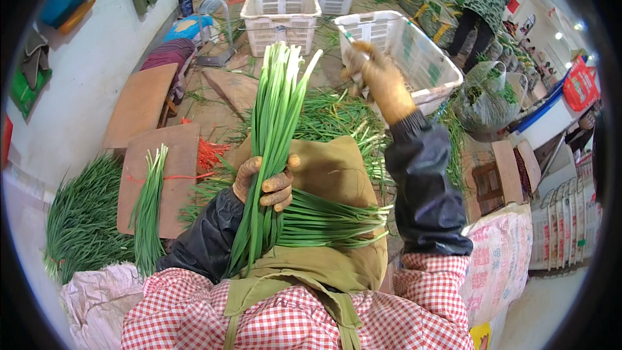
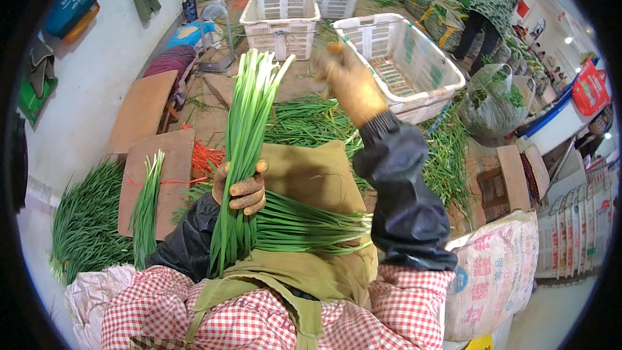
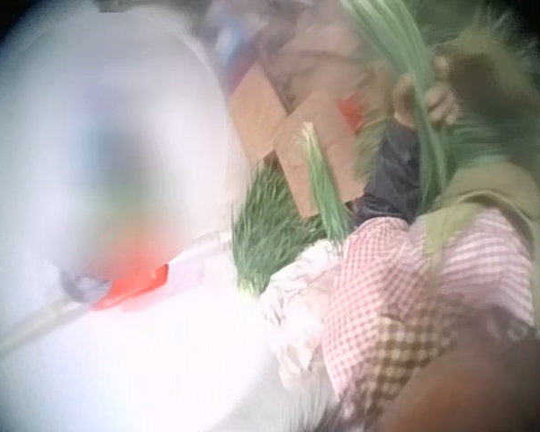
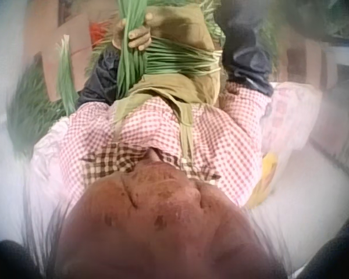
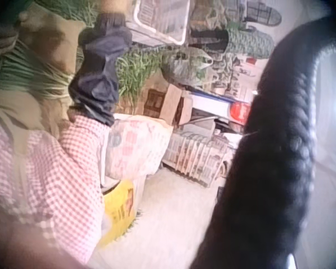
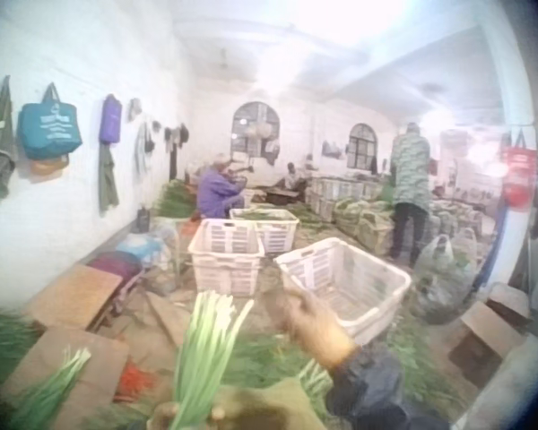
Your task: The person gathers bundles of green onions, removes damaged leaves by hand, and organizes them into neat stacks on their lap.
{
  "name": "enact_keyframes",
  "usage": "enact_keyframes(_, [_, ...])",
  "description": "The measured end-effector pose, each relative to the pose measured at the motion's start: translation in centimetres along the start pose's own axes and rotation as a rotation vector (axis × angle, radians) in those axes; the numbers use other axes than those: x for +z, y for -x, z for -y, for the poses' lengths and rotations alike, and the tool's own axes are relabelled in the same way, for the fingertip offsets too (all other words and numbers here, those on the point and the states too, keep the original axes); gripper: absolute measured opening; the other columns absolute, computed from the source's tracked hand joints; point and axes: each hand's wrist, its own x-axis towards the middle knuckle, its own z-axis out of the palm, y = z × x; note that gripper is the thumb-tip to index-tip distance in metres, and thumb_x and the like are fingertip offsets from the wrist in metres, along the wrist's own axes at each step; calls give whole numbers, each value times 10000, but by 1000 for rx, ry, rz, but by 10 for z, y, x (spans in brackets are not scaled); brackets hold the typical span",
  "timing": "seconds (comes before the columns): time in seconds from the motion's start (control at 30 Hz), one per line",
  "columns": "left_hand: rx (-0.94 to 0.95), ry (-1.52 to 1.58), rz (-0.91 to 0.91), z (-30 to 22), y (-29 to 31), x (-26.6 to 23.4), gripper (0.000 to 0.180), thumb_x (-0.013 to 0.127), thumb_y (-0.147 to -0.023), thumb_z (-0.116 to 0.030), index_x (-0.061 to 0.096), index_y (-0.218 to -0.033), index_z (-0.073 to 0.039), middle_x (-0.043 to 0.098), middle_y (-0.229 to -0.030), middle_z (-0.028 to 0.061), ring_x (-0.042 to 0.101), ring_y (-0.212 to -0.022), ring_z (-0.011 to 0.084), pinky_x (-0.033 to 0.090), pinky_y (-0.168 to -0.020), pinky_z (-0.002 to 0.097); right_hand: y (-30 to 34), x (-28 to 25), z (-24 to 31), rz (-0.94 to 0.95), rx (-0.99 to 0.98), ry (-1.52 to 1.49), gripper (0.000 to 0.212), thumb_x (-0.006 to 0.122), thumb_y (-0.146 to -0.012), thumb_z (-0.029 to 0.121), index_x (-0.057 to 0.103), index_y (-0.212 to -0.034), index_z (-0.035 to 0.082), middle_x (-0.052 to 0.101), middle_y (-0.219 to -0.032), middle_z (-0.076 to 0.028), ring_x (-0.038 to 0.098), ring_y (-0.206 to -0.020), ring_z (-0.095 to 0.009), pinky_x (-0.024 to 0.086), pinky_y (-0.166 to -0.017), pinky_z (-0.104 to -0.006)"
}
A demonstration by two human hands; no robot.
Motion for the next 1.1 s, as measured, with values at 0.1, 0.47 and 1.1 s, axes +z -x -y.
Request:
enact_keyframes(0.1, [15,4,43,-5,3,-2,473,557,-893,-361,465,-1205,-19,643,-732,7,634,-599,150,534,-697,339,28,31,-17,255,83,63,651,657,-828,180,345,-1384,51,582,-728,-65,533,-547,-120,470,-480,-247])
enact_keyframes(0.47, [-17,-148,-73,-20,20,14,472,567,-866,-380,493,-1123,8,631,-732,35,614,-559,173,533,-626,348,106,58,-8,769,-387,705,53,602,-823,128,609,-833,77,614,-758,-130,599,-725,-325,489,-599,-380])
enact_keyframes(1.1, [-4,-226,-138,-26,48,40,476,580,-825,-364,547,-1087,31,603,-643,75,585,-482,194,525,-548,355,71,113,-9,407,-480,371,111,566,-849,78,635,-928,43,598,-699,-121,559,-565,-222,456,-532,-320])
